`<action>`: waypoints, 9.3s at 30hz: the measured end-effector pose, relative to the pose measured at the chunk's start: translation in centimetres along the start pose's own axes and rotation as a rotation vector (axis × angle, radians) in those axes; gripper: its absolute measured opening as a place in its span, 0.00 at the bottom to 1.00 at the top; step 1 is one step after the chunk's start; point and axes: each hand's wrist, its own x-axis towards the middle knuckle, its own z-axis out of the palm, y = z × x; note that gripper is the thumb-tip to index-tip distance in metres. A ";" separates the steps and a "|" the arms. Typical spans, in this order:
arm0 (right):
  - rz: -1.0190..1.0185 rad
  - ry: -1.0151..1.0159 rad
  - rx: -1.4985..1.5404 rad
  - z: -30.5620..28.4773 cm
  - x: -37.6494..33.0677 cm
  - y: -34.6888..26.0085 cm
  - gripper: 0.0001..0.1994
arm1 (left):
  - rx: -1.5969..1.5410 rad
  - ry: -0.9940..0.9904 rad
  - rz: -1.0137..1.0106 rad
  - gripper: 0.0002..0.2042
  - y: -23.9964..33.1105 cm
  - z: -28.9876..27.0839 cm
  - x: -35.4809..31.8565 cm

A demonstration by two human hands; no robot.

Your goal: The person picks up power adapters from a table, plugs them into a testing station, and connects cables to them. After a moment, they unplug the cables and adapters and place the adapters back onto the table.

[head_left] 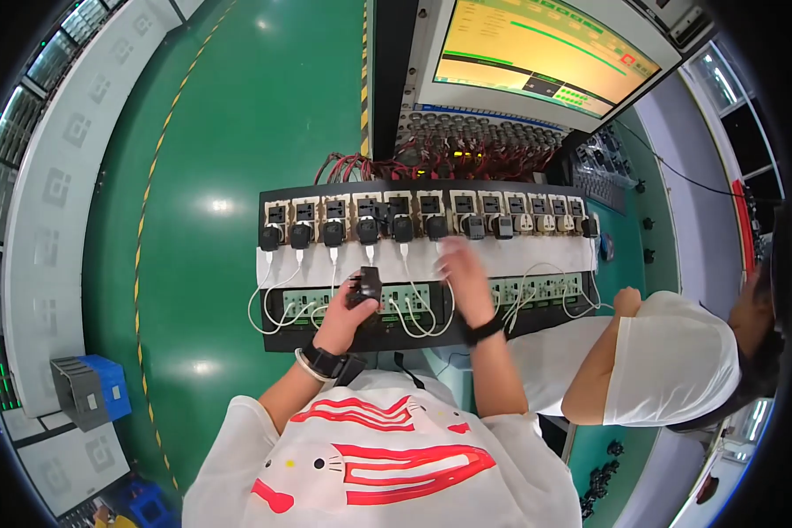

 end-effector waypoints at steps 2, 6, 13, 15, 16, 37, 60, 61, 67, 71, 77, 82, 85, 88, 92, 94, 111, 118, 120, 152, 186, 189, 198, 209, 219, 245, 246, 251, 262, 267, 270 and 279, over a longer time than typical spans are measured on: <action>0.208 -0.267 0.137 3.6 -3.4 -1.9 0.19 | 0.072 0.058 0.013 0.30 2.2 2.1 -0.1; 0.066 -0.275 0.381 5.7 -4.8 -0.7 0.20 | 0.677 0.023 0.338 0.30 3.8 3.5 0.0; -0.106 0.165 0.573 -2.2 -0.8 1.4 0.21 | 0.502 -0.081 -0.044 0.19 4.6 3.3 0.1; -0.230 0.555 0.475 -7.2 3.4 2.4 0.25 | 0.385 -0.086 -0.038 0.18 3.7 2.5 -0.3; -0.289 0.725 0.333 -10.1 5.2 3.7 0.26 | 0.264 -0.097 -0.034 0.17 3.3 2.3 -0.4; -0.282 0.652 -0.437 -9.4 4.3 3.4 0.22 | 0.353 0.029 0.175 0.29 4.2 3.2 0.1; -0.629 -0.321 -0.454 3.4 -4.7 1.6 0.29 | 0.092 -0.268 -0.304 0.18 3.8 3.0 1.1; -0.576 -0.248 -0.429 2.8 -4.5 1.4 0.28 | 0.011 -0.295 -0.358 0.18 4.1 2.7 1.1; -0.384 0.667 0.107 -9.2 1.8 3.3 0.18 | 0.019 -0.235 -0.325 0.18 4.7 2.9 1.3; -0.382 0.988 0.183 -19.8 7.2 7.4 0.25 | -0.081 -0.195 -0.337 0.15 3.9 3.2 1.5; 0.214 0.961 -0.640 -21.3 9.6 8.3 0.26 | -0.092 -0.139 -0.341 0.14 3.9 2.5 0.5; 0.183 0.919 -0.795 -20.2 8.9 6.5 0.24 | -0.249 -0.027 -0.383 0.14 3.7 1.8 0.2; 0.265 0.868 -0.807 -20.9 8.6 6.5 0.26 | -0.370 -0.077 -0.407 0.14 3.6 1.3 0.6; 0.328 0.851 -0.797 -20.9 8.7 6.6 0.25 | -0.519 -0.060 -0.433 0.13 3.8 1.2 0.6; 0.334 0.771 -1.054 -20.3 9.7 5.9 0.25 | -0.713 -0.144 -0.468 0.14 4.6 2.3 0.8; 0.450 0.772 -1.068 -20.0 9.9 5.6 0.25 | -0.603 -0.183 -0.370 0.14 4.7 3.2 1.0; -0.696 0.187 -0.545 2.8 -7.0 1.6 0.31 | 0.152 -0.062 0.079 0.22 4.6 8.3 1.2; -0.614 0.101 -0.410 -1.7 -6.1 2.8 0.25 | 0.118 -0.299 -0.245 0.32 2.9 8.2 2.4; -0.495 0.232 -0.404 -4.4 -5.4 2.5 0.23 | 0.138 -0.424 -0.278 0.33 3.8 9.0 2.3; -0.247 0.940 -0.398 -5.8 -5.1 14.0 0.19 | 0.315 -0.313 -0.367 0.15 3.1 7.3 1.6; 0.072 0.547 0.290 -5.1 5.7 13.3 0.08 | 1.458 -0.391 0.097 0.22 -1.0 17.4 23.9; 0.034 0.560 0.296 -4.1 5.7 13.0 0.07 | 1.457 -0.348 0.076 0.22 -0.5 17.0 24.1; -0.038 0.636 0.227 -3.4 5.8 13.1 0.06 | 1.396 -0.334 0.140 0.20 -0.7 17.1 23.6; -0.003 0.848 -0.023 -2.1 7.3 10.5 0.07 | 1.418 -0.350 0.165 0.20 -0.9 16.7 24.1; -0.006 0.741 0.076 -3.8 7.0 11.9 0.09 | 1.477 -0.396 0.175 0.19 -0.9 17.5 23.8; -0.088 0.124 0.153 -6.8 -12.2 8.2 0.16 | 1.715 -0.400 0.137 0.23 -1.6 23.6 24.0; -0.114 0.121 0.092 -7.7 -13.0 5.4 0.16 | 1.737 -0.409 0.143 0.23 -1.5 23.7 24.1; -0.352 0.555 -0.888 -11.2 -14.0 -1.4 0.10 | 1.769 -0.445 0.089 0.21 -1.1 24.5 24.4; -0.032 0.457 0.583 -13.2 -3.9 2.2 0.11 | 1.791 -0.407 0.078 0.19 -0.9 24.8 24.2; 0.048 0.662 0.201 -12.0 2.8 12.0 0.15 | 1.773 -0.411 0.078 0.20 -0.7 24.9 24.1; 0.084 0.714 0.072 -10.7 4.7 13.2 0.16 | 1.774 -0.422 0.077 0.20 -0.7 24.7 24.4; 0.077 0.686 0.020 -10.2 4.6 12.9 0.13 | 1.719 -0.415 0.077 0.19 -0.9 24.0 25.1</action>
